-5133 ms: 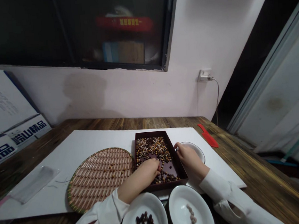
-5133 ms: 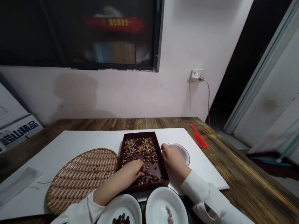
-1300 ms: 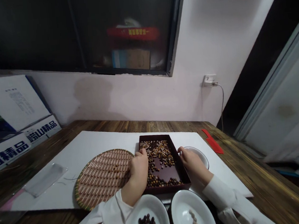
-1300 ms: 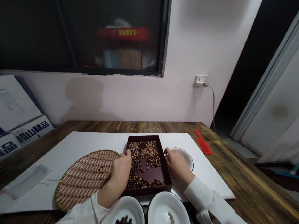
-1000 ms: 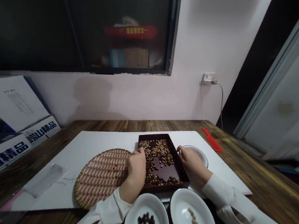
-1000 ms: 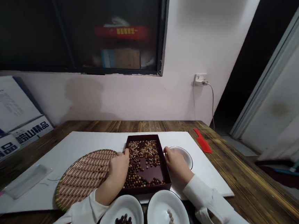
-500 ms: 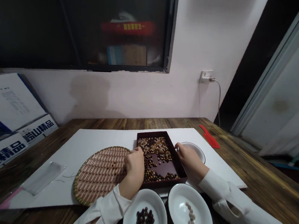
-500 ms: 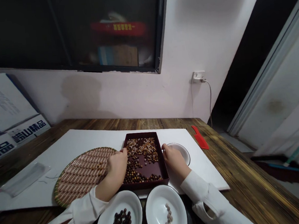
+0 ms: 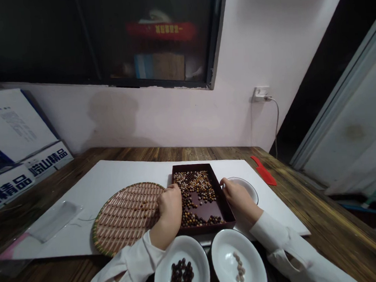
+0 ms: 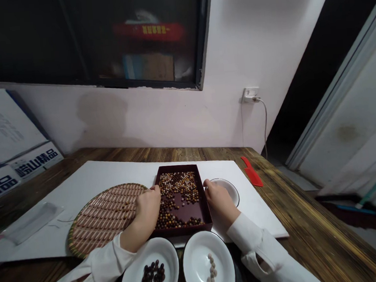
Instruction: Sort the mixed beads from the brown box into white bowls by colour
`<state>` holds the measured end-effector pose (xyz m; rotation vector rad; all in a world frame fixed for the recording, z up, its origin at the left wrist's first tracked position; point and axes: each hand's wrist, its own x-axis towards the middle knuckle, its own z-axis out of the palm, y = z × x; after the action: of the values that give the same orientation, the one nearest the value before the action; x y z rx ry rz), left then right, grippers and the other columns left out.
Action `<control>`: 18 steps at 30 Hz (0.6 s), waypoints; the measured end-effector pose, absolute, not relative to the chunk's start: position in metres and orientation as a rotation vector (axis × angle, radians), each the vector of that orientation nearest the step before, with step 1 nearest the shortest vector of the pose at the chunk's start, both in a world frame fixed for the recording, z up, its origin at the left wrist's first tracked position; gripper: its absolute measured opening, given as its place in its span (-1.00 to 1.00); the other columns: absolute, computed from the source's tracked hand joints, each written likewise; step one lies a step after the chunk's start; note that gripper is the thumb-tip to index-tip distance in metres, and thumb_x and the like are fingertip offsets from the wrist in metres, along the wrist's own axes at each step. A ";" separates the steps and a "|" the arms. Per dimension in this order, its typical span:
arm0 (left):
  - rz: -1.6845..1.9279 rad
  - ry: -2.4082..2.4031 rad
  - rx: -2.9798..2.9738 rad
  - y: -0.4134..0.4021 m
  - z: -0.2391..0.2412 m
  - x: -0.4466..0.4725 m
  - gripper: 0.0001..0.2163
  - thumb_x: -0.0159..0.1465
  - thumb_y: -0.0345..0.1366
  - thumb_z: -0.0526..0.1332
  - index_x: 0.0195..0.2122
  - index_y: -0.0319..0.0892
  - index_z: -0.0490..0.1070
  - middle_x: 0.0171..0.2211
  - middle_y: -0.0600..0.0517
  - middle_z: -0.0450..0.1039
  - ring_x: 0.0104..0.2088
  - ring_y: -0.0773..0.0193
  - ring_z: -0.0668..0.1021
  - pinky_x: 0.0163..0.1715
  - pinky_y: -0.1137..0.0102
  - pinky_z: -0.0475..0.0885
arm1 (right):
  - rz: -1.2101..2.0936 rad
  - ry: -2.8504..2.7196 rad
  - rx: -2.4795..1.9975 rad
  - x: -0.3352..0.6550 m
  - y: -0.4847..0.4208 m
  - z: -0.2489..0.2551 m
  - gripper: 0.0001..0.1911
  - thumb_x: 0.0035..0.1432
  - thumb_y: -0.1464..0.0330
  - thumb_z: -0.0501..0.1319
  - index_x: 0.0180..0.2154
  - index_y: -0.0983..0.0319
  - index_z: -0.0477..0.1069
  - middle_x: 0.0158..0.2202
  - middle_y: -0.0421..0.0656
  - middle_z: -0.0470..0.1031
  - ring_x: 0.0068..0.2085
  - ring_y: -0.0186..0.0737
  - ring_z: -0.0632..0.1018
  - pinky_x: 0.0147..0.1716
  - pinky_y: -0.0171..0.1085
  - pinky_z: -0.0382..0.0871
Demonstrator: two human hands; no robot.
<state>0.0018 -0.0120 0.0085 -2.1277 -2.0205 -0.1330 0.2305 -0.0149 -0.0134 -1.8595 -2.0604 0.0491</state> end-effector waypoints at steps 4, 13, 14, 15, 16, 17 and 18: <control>-0.127 -2.022 -2.132 -0.012 0.008 0.002 -0.64 0.29 -0.64 -0.15 -0.06 -0.53 0.37 -0.38 -0.29 0.52 -0.29 0.09 0.64 -0.44 0.44 0.43 | 0.062 -2.055 -1.856 0.230 -0.015 -0.014 -0.78 0.21 0.44 -0.02 -0.18 0.26 0.36 -0.34 -0.07 0.51 -0.38 -0.24 0.41 -0.41 -0.33 0.04; -0.117 -2.019 -2.139 -0.013 0.007 0.003 -0.64 0.29 -0.65 -0.17 -0.08 -0.57 0.38 -0.41 -0.29 0.51 -0.30 0.07 0.64 -0.46 0.44 0.42 | 0.074 -2.060 -1.853 0.231 -0.016 -0.012 -0.78 0.21 0.44 -0.02 -0.17 0.27 0.34 -0.35 -0.08 0.51 -0.39 -0.24 0.40 -0.42 -0.33 0.04; -0.115 -2.018 -2.139 -0.013 0.007 0.003 -0.64 0.29 -0.65 -0.17 -0.08 -0.56 0.38 -0.41 -0.29 0.51 -0.30 0.07 0.64 -0.46 0.44 0.42 | 0.072 -2.058 -1.853 0.231 -0.015 -0.013 -0.78 0.20 0.44 -0.03 -0.17 0.27 0.35 -0.35 -0.07 0.51 -0.39 -0.24 0.40 -0.42 -0.33 0.04; -0.114 -2.017 -2.138 -0.012 0.007 0.003 -0.65 0.29 -0.65 -0.16 -0.09 -0.55 0.38 -0.40 -0.28 0.51 -0.30 0.07 0.64 -0.46 0.44 0.42 | 0.070 -2.058 -1.852 0.231 -0.015 -0.013 -0.77 0.20 0.44 -0.03 -0.17 0.27 0.35 -0.35 -0.07 0.52 -0.39 -0.24 0.41 -0.42 -0.32 0.04; -0.114 -2.013 -2.138 -0.012 0.007 0.003 -0.65 0.29 -0.65 -0.16 -0.09 -0.54 0.39 -0.39 -0.29 0.51 -0.30 0.07 0.64 -0.45 0.44 0.42 | 0.067 -2.057 -1.850 0.231 -0.015 -0.013 -0.77 0.20 0.44 -0.03 -0.17 0.27 0.35 -0.34 -0.07 0.52 -0.39 -0.23 0.41 -0.41 -0.32 0.05; -0.116 -2.007 -2.139 -0.012 0.007 0.003 -0.65 0.29 -0.65 -0.16 -0.11 -0.53 0.39 -0.38 -0.29 0.51 -0.29 0.07 0.63 -0.44 0.43 0.42 | 0.068 -2.057 -1.849 0.231 -0.015 -0.014 -0.77 0.20 0.44 -0.03 -0.17 0.26 0.35 -0.34 -0.07 0.52 -0.38 -0.23 0.41 -0.41 -0.32 0.05; -0.120 -1.998 -2.142 -0.011 0.006 0.003 -0.65 0.29 -0.65 -0.16 -0.12 -0.51 0.40 -0.36 -0.30 0.51 -0.28 0.07 0.63 -0.43 0.43 0.42 | 0.068 -2.054 -1.849 0.231 -0.014 -0.014 -0.77 0.20 0.44 -0.03 -0.18 0.26 0.35 -0.34 -0.07 0.52 -0.38 -0.23 0.41 -0.41 -0.33 0.06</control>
<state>0.0030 -0.0113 0.0065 -2.1415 -1.9980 -0.1198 0.2313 -0.0143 -0.0145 -1.8494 -2.0543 0.0679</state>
